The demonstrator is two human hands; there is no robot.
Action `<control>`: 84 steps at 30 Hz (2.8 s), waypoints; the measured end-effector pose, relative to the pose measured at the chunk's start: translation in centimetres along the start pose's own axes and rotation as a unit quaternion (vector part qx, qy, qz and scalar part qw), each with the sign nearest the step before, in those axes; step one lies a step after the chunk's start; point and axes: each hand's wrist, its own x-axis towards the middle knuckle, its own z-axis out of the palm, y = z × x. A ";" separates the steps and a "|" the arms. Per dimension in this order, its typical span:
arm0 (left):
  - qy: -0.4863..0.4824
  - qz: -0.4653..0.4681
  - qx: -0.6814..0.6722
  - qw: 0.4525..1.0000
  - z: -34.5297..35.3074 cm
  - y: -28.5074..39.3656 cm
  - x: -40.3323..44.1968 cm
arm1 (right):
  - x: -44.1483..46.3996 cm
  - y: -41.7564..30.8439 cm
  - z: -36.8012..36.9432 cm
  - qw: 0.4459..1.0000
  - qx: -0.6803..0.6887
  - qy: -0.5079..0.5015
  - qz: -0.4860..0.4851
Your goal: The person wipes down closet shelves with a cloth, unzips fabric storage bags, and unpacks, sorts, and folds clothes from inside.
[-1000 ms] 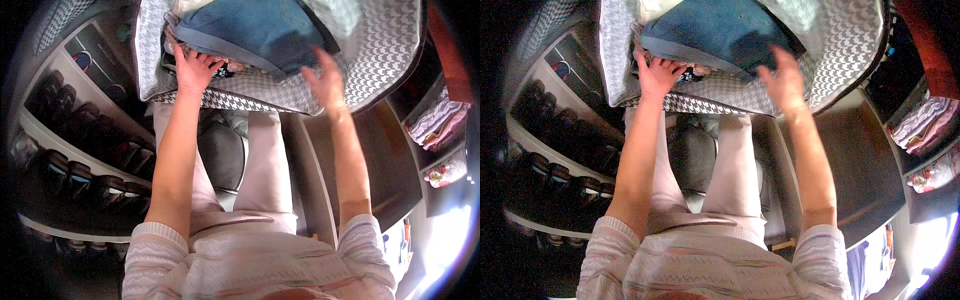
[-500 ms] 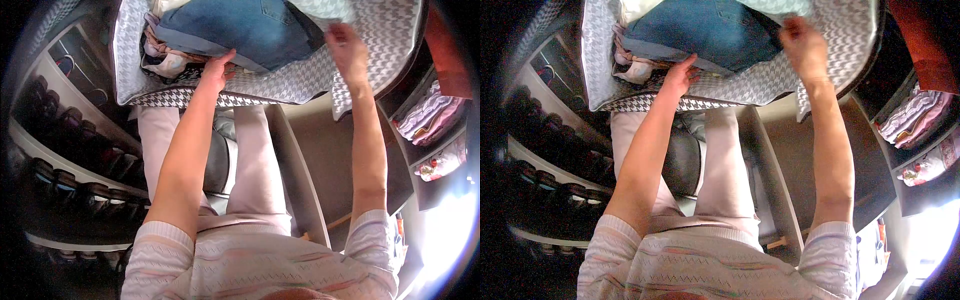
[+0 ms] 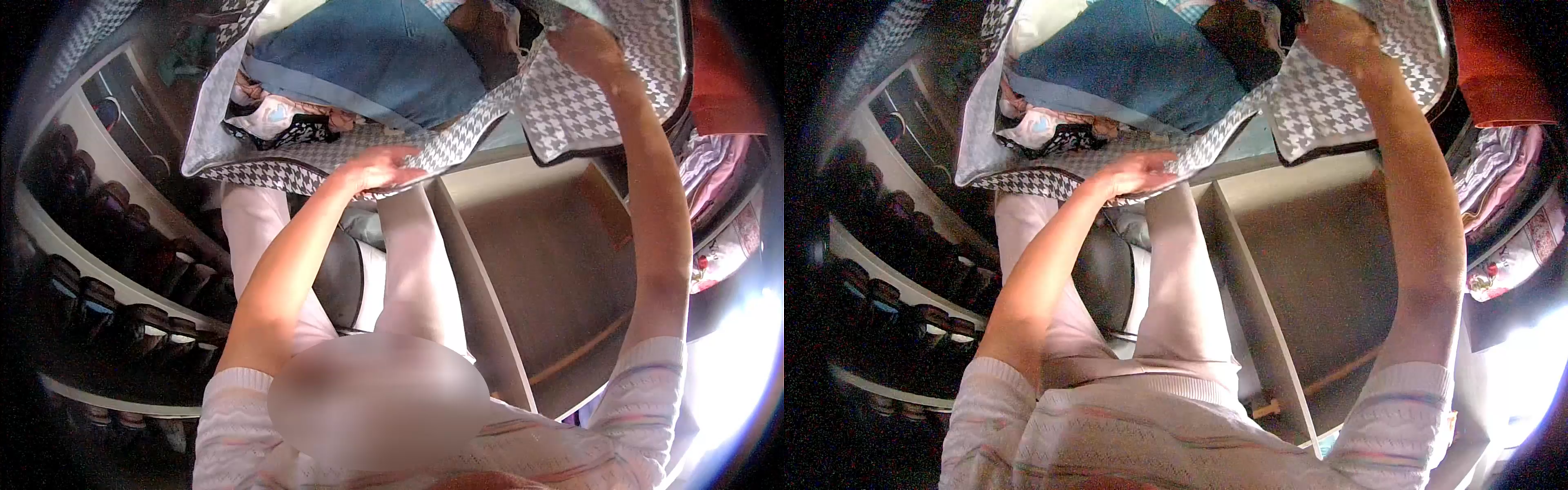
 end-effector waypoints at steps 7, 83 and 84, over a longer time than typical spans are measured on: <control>0.010 0.154 0.025 0.988 0.9 3.4 -0.4 | -2.3 -1.6 -4.0 0.985 0.157 0.047 0.052; 0.239 0.067 -0.091 0.964 -9.7 -3.1 -4.2 | 1.0 -22.3 -13.3 0.849 0.371 0.294 -0.234; 0.243 0.066 -0.088 0.964 -9.8 -2.9 -4.4 | 1.1 -22.2 -13.5 0.846 0.380 0.293 -0.233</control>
